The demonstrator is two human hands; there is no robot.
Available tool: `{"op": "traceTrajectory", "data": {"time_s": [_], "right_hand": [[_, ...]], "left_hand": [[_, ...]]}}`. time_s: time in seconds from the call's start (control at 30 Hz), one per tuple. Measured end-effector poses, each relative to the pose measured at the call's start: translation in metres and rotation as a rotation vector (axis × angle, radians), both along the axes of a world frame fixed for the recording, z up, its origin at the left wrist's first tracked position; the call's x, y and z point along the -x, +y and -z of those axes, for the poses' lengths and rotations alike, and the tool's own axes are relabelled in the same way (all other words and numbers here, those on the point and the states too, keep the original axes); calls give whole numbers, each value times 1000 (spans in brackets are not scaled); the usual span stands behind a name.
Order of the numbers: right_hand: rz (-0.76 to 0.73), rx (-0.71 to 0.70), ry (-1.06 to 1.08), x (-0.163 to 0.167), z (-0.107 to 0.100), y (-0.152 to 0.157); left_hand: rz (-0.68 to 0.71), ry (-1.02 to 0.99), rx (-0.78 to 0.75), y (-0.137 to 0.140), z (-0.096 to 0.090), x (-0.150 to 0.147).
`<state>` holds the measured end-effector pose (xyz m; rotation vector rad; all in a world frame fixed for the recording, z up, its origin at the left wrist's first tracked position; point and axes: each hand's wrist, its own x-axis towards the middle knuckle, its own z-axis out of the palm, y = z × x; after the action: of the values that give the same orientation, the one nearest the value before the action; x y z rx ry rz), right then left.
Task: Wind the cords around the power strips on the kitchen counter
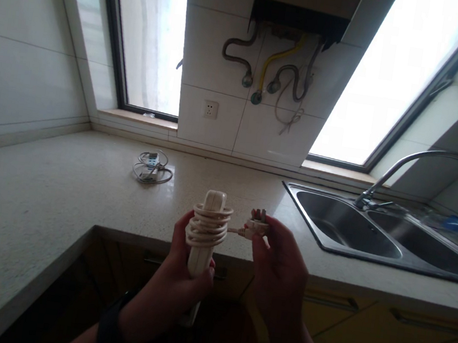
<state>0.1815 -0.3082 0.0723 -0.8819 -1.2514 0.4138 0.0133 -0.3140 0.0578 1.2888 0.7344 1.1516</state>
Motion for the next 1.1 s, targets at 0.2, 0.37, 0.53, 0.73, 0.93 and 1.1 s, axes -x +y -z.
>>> {"op": "traceTrajectory", "data": {"time_s": [0.2, 0.37, 0.53, 0.73, 0.93, 1.1], "right_hand": [[-26, 150, 283, -12, 0, 7], [-98, 149, 409, -12, 7, -2], [-90, 123, 446, -18, 6, -12], [-15, 111, 449, -35, 16, -13], [14, 155, 366, -38, 22, -26], [109, 9, -133, -32, 18, -44]], "left_hand": [[103, -212, 91, -1, 4, 3], [156, -311, 256, -4, -1, 5], [233, -397, 284, -7, -5, 6], [372, -454, 307, -9, -8, 3], [395, -491, 289, -6, -2, 5], [255, -358, 292, -6, -2, 5]]}}
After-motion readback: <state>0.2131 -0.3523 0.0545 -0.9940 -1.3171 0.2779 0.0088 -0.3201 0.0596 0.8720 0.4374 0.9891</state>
